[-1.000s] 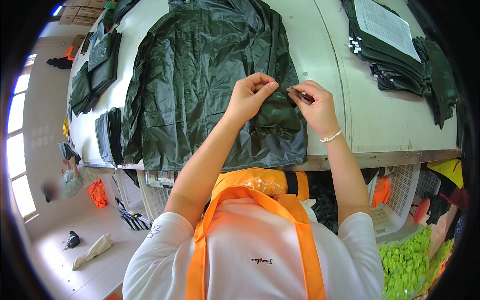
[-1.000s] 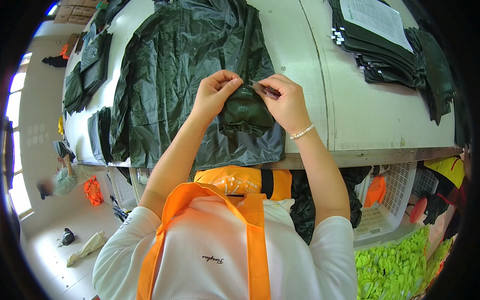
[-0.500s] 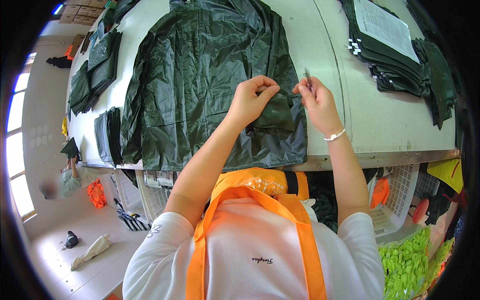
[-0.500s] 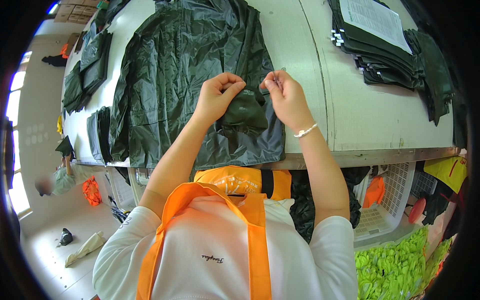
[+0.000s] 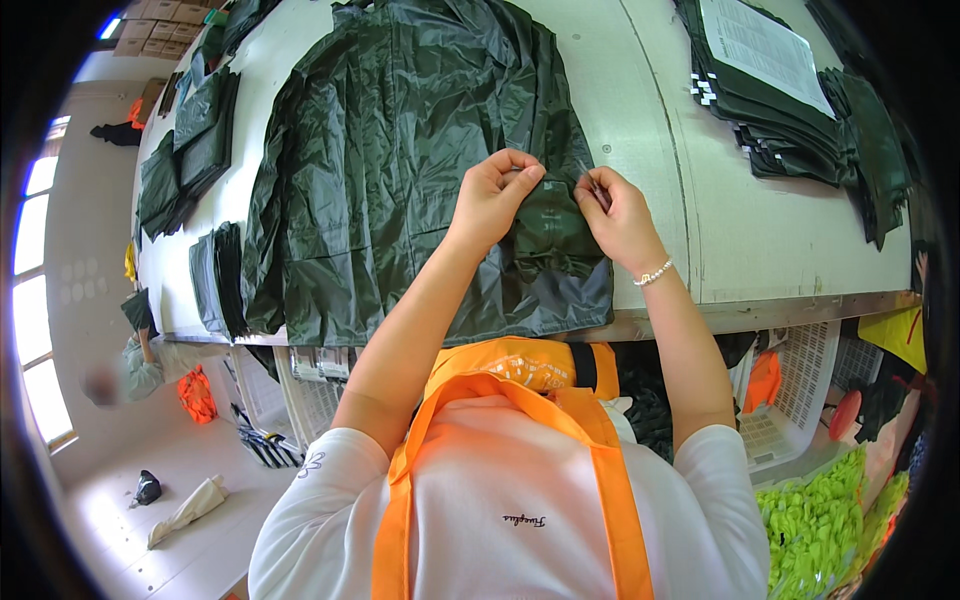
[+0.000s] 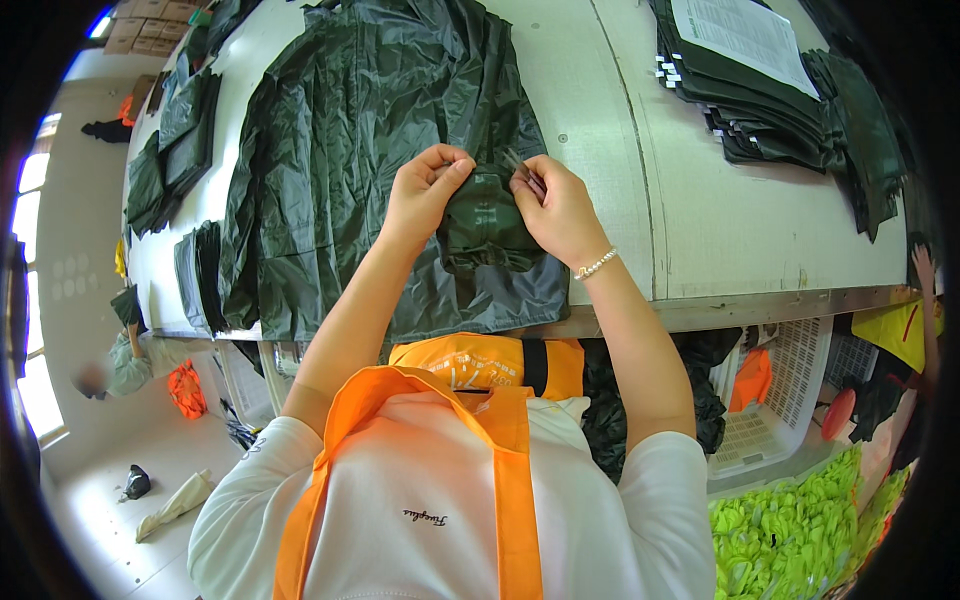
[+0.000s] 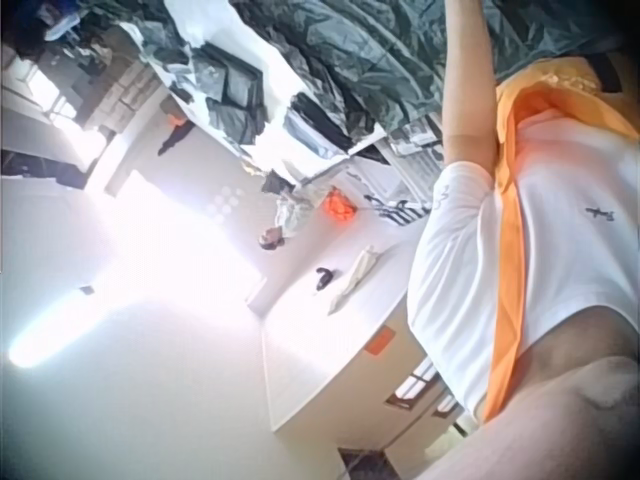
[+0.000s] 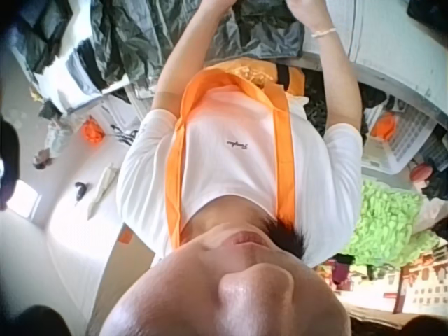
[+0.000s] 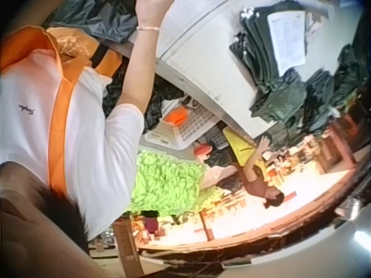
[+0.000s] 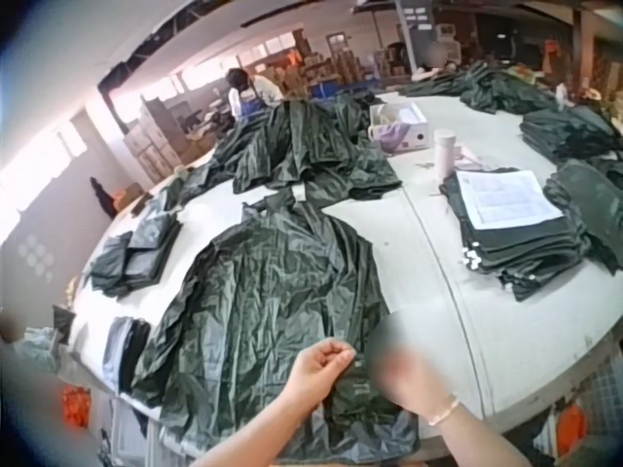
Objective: The person folds a dark green jacket on a table. They smooth the fabric, fold the sleeves inward, fold the jacket in half, and then fold it again into a compact rectangle. The folded jacket is placed on a stack of similar items.
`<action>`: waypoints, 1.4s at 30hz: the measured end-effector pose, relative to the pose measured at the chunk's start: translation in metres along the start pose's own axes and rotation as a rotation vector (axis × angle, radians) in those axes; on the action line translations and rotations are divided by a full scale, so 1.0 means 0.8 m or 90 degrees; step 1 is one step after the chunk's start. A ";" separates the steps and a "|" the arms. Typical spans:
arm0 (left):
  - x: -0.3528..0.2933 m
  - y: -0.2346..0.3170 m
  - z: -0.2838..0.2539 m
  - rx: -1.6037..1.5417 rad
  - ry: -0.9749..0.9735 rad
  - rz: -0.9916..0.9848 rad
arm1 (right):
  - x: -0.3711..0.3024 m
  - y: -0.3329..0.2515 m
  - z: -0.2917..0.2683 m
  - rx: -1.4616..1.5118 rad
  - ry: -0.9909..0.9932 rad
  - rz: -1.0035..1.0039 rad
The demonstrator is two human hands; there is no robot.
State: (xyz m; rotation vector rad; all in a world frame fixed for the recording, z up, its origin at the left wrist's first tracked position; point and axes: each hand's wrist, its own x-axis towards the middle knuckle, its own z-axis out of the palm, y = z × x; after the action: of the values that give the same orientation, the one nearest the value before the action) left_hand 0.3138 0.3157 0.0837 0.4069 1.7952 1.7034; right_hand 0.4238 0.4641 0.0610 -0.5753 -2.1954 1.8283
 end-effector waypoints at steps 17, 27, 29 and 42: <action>-0.018 0.017 -0.042 0.038 0.064 0.130 | 0.004 0.002 -0.022 0.283 -0.010 0.101; -0.166 0.003 -0.126 0.736 -0.210 -0.211 | 0.009 -0.018 -0.021 0.385 0.000 0.150; -0.138 0.013 -0.100 0.548 -0.056 0.077 | 0.009 -0.027 -0.016 0.375 -0.029 0.157; 0.022 0.050 -0.013 0.030 -0.165 -0.061 | 0.003 -0.053 -0.019 0.177 -0.026 -0.048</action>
State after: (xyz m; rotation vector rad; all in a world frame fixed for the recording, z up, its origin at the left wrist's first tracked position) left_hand 0.2867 0.3233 0.1188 0.5275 1.6410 1.4727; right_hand 0.4213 0.4724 0.1052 -0.3960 -1.9104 2.0713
